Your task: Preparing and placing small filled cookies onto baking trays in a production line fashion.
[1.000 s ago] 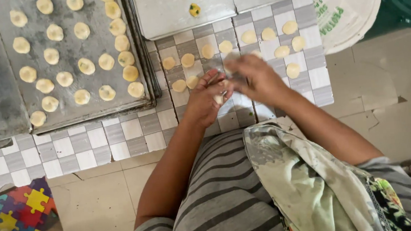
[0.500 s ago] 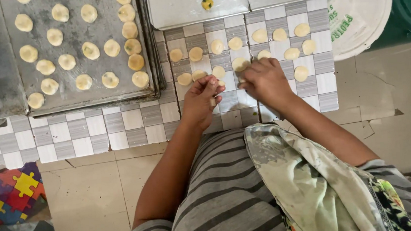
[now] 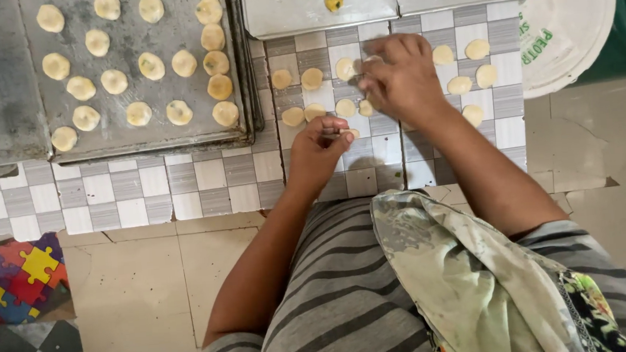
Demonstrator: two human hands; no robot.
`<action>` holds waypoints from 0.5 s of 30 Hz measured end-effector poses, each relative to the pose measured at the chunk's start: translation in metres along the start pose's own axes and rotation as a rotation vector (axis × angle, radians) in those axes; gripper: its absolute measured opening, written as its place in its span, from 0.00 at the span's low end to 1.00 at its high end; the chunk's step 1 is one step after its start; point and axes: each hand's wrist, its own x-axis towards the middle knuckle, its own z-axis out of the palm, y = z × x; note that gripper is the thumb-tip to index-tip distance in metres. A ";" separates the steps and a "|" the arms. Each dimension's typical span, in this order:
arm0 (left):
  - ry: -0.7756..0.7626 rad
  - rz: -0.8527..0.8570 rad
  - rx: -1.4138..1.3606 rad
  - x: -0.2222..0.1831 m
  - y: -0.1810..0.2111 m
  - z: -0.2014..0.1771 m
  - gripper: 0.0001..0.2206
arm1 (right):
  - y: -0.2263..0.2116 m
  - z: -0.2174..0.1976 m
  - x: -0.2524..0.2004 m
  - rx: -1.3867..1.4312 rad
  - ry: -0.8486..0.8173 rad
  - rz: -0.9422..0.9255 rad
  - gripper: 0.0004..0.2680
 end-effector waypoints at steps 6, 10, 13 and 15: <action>0.083 0.062 -0.085 0.007 -0.025 -0.018 0.10 | -0.008 0.017 -0.036 -0.167 -0.110 -0.121 0.09; 0.100 0.073 -0.068 0.006 -0.025 -0.015 0.10 | -0.016 0.004 -0.056 -0.127 -0.040 -0.149 0.06; 0.052 0.130 -0.013 0.008 -0.026 -0.006 0.10 | -0.019 0.002 -0.068 -0.207 -0.111 -0.067 0.05; 0.041 0.130 0.192 0.015 -0.031 0.004 0.09 | -0.017 0.000 -0.067 -0.089 -0.200 0.014 0.10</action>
